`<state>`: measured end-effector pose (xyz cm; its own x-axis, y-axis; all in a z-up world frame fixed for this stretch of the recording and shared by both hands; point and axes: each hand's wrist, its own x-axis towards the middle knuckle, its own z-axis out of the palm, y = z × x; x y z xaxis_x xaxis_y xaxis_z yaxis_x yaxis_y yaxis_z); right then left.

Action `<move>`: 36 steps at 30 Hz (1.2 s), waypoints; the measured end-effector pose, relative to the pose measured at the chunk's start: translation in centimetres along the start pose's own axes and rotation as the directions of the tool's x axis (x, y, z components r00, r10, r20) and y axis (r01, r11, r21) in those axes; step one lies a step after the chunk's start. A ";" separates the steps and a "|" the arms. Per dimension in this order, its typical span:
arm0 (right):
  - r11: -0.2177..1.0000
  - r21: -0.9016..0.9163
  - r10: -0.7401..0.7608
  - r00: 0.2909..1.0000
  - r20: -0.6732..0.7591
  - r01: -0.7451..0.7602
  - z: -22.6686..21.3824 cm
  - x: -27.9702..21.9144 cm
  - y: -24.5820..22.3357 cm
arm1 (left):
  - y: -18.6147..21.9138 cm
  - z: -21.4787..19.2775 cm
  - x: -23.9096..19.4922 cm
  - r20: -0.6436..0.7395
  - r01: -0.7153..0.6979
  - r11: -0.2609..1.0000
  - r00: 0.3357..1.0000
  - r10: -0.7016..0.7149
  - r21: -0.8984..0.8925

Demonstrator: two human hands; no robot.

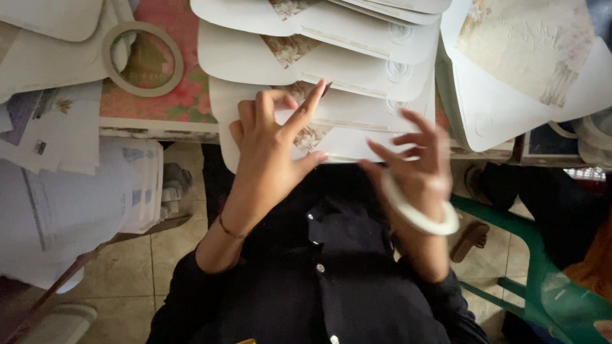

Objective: The person applies strips of clear adhesive tape to the edges of white paper sheets. They smooth the tape down with their fingers and then stack the finished sheets on the table.

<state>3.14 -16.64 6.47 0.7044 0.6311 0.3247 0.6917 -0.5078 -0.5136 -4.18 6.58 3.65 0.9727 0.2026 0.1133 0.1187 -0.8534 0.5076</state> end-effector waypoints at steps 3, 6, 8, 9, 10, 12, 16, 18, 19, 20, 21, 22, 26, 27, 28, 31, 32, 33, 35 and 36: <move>0.980 0.063 0.189 0.981 -0.044 -0.186 -2.5 -0.5 1.7 | 0.0 0.0 -0.1 0.002 -0.009 1.000 1.000 0.009 -0.019; 0.982 0.006 0.190 0.974 -0.121 -0.191 -3.2 -1.1 3.2 | 0.0 0.4 0.0 -0.017 -0.012 1.000 1.000 0.012 -0.004; 0.965 0.001 0.261 0.962 -0.085 -0.262 -2.9 -1.0 3.1 | -0.3 1.1 0.3 0.004 -0.049 0.999 0.999 0.049 0.002; 0.964 0.003 0.266 0.960 -0.088 -0.267 -2.8 -1.1 3.4 | 0.3 1.6 0.7 0.008 -0.053 0.999 0.999 0.053 0.003; 0.970 -0.031 0.237 0.969 -0.074 -0.240 -2.6 -1.1 3.7 | 0.9 2.2 1.0 -0.030 -0.077 0.997 0.997 0.077 0.017; 0.975 -0.062 0.208 0.976 -0.061 -0.212 -2.3 -1.3 3.9 | 2.2 3.9 1.7 -0.070 -0.100 0.994 0.992 0.102 0.035; 0.983 -0.070 0.161 0.981 -0.110 -0.170 -3.2 -0.4 1.9 | 4.5 6.3 1.9 -0.098 -0.209 0.978 0.974 0.205 -0.026; 0.987 0.004 0.161 0.978 -0.131 -0.162 -4.1 0.0 1.3 | 5.4 5.7 1.7 -0.100 -0.299 0.952 0.951 0.291 -0.069; 0.989 -0.023 0.141 0.975 -0.173 -0.147 -4.3 -0.2 1.5 | 5.7 5.1 1.5 -0.132 -0.265 0.964 0.955 0.267 0.031; 0.990 -0.050 0.119 0.970 -0.214 -0.133 -4.6 -0.4 1.6 | 6.0 4.5 1.2 -0.167 -0.226 0.965 0.955 0.246 0.130; 0.989 -0.048 0.124 0.970 -0.210 -0.137 -4.4 -0.1 2.1 | 5.2 4.5 1.8 -0.161 -0.224 0.966 0.956 0.243 0.129; 0.994 -0.047 0.091 0.979 -0.184 -0.101 -4.2 0.1 2.6 | 4.3 4.5 2.3 -0.153 -0.174 0.965 0.967 0.206 0.197; 0.998 -0.024 0.055 0.989 -0.135 -0.059 -2.2 1.6 3.1 | 0.8 4.5 5.3 -0.222 -0.185 0.938 0.941 0.255 0.293; 0.998 -0.021 0.051 0.990 -0.132 -0.054 -2.0 1.6 3.5 | 0.3 5.0 5.5 -0.224 -0.179 0.938 0.942 0.251 0.296; 0.998 -0.005 0.062 0.992 -0.114 -0.063 -1.7 1.6 3.8 | -0.3 5.5 5.7 -0.254 -0.202 0.918 0.921 0.297 0.343; 0.998 0.004 0.063 0.993 -0.100 -0.063 -1.1 1.5 4.2 | 1.8 5.3 3.7 -0.220 -0.265 0.899 0.909 0.353 0.349; 0.998 0.003 0.059 0.993 -0.098 -0.059 -0.9 1.4 4.3 | 3.1 5.0 2.5 -0.151 -0.301 0.904 0.922 0.358 0.303; 0.998 0.004 0.066 0.994 -0.091 -0.066 -0.7 1.5 4.4 | 3.8 4.9 2.0 -0.145 -0.300 0.906 0.924 0.354 0.298; 0.985 -0.171 -0.051 0.988 -0.143 0.026 -0.2 1.3 4.4 | 5.0 4.7 0.9 -0.052 -0.375 0.846 0.904 0.423 0.379; 0.985 -0.168 -0.046 0.990 -0.135 0.023 0.0 0.9 4.3 | 5.2 5.4 0.7 -0.046 -0.372 0.849 0.907 0.418 0.374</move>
<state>6.76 -18.24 4.51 0.6869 0.5688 0.4524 0.7245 -0.5847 -0.3649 -1.78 -0.31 1.80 0.9229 -0.1508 0.3542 -0.1868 -0.9799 0.0697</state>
